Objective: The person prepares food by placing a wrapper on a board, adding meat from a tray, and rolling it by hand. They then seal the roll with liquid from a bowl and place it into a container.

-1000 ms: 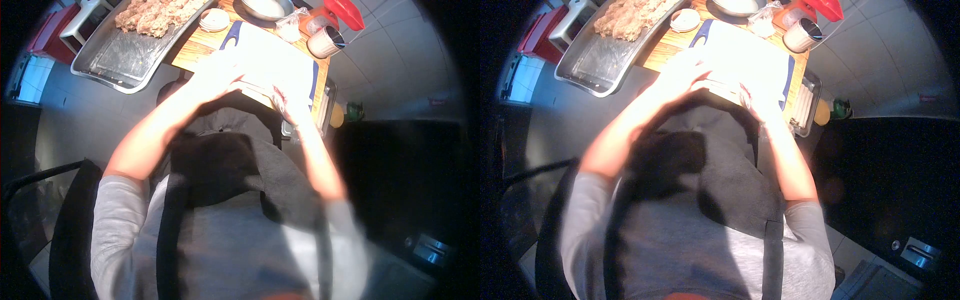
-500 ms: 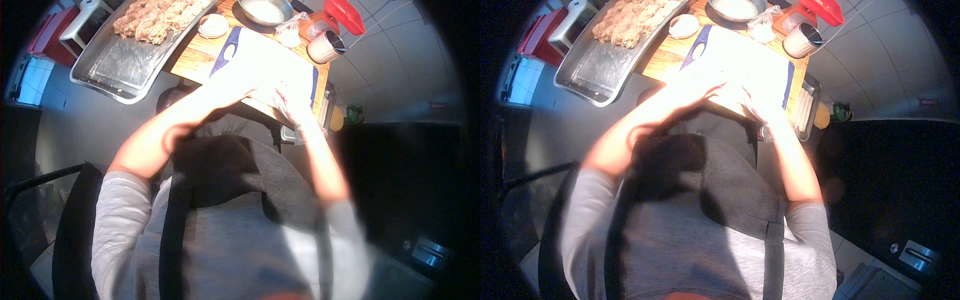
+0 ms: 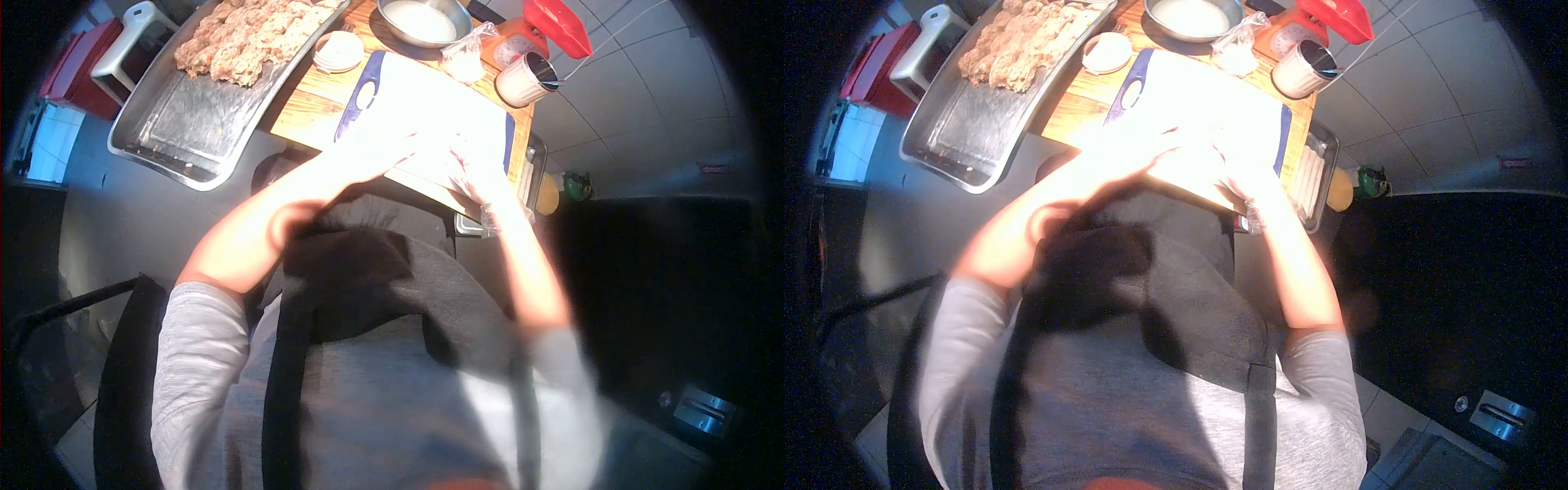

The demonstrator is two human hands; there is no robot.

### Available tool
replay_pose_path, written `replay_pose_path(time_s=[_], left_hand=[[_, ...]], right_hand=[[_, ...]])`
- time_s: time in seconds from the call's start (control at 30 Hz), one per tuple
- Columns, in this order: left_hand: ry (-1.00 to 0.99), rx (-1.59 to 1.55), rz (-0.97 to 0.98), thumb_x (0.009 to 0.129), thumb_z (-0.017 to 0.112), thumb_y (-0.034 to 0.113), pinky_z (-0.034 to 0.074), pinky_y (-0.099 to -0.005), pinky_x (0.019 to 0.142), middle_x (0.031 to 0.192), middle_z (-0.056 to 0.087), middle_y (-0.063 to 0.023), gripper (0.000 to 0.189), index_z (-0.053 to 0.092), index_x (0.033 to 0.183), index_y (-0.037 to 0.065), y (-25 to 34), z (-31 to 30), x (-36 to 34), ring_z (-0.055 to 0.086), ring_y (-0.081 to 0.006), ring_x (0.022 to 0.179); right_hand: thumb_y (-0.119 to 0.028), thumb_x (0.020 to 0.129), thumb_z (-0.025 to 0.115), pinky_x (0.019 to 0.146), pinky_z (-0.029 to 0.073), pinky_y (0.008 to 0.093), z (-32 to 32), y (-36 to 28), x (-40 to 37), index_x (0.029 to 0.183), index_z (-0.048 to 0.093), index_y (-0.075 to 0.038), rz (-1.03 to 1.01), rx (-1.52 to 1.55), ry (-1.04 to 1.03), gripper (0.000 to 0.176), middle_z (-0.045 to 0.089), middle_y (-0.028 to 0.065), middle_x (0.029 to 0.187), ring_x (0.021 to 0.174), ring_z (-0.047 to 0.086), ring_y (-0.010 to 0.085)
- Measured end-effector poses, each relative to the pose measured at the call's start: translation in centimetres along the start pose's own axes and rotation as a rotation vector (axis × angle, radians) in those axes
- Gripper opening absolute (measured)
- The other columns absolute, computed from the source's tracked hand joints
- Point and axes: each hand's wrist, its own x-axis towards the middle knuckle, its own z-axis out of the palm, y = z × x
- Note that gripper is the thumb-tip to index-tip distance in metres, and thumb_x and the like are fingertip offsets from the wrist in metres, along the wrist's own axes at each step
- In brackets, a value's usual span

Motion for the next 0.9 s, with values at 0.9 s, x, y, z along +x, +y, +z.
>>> replay_pose_path(time_s=[0.9], left_hand=[[0.174, 0.243, 0.209, 0.09, 0.059, 0.026, 0.045, -0.0395, 0.098, 0.122, 0.058, -0.0144, 0.041, 0.056, 0.127, 0.008, -2.1, 4.7, 0.6, 0.054, -0.0259, 0.117]], right_hand=[[-0.029, 0.097, 0.055, 0.11, 0.037, 0.0354, -4.5, -9.6, 17.0, 0.15, 0.034, -0.006, -0.107, -0.165, -0.167, 0.062, 0.047, 0.0173, 0.145, 0.137, 0.042, 0.0251]])
